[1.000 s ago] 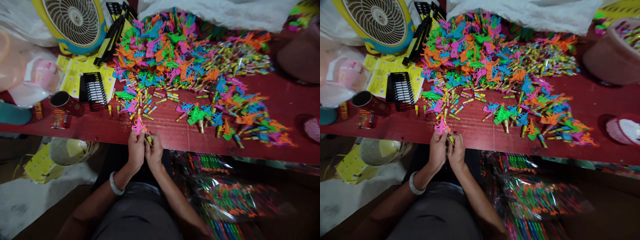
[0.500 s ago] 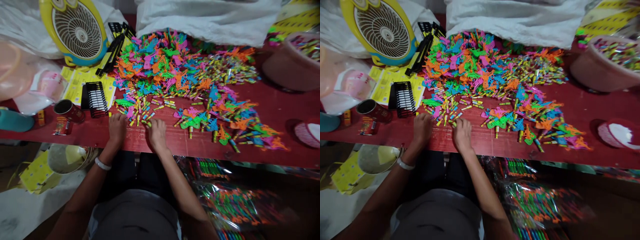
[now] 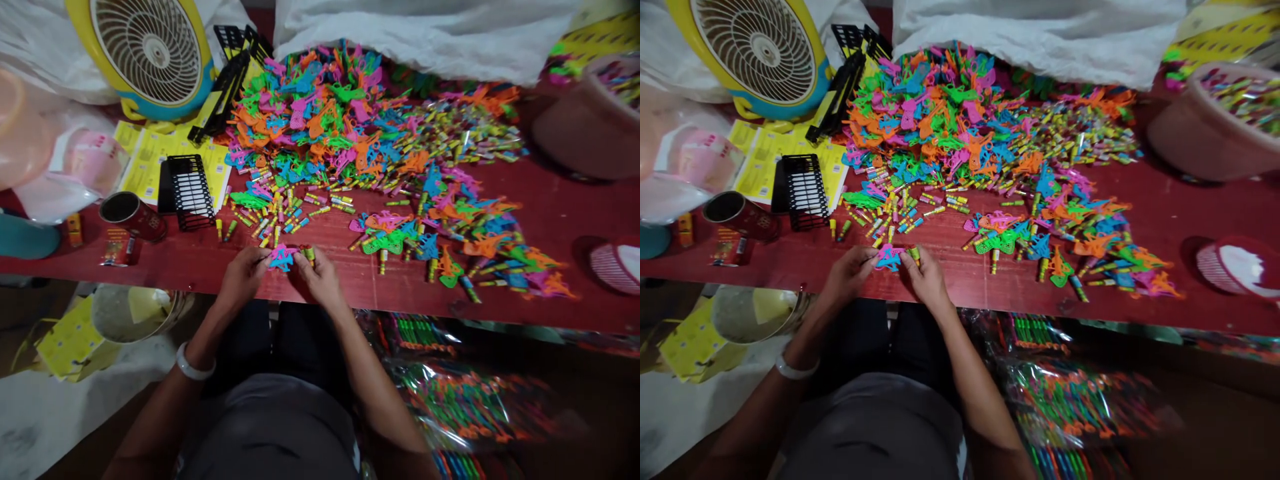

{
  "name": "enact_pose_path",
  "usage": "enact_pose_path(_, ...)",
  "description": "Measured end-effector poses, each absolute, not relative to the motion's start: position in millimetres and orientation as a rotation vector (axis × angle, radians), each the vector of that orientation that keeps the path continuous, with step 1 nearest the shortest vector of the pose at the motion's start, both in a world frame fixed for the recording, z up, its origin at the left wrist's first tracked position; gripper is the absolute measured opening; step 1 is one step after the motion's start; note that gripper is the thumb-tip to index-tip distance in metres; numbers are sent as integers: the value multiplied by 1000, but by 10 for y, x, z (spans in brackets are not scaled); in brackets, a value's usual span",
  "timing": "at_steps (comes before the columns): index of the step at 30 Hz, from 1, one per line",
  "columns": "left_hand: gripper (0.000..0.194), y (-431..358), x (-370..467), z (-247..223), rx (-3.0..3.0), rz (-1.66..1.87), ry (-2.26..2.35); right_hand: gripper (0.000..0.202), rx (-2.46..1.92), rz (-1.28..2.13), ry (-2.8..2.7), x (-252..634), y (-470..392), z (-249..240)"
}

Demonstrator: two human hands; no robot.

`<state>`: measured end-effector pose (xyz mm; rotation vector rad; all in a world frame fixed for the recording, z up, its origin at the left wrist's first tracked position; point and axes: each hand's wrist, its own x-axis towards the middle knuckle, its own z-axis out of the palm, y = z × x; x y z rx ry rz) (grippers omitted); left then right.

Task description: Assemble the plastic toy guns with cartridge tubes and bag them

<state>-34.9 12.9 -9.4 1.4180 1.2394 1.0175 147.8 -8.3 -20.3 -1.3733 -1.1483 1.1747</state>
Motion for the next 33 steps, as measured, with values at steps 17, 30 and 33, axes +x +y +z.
enact_pose_path(17,29,-216,-145,-21,735,1066,1076,25,-1440,955,-1508,1517,-418,-169)
enact_pose_path(30,22,-258,-129,-33,894,1035,1140,30,-1357,1115,-1459,1504,-437,-248)
enact_pose_path(33,22,-260,-138,-63,909,1018,1172,35,-1407,1152,-1376,1520,-452,-255)
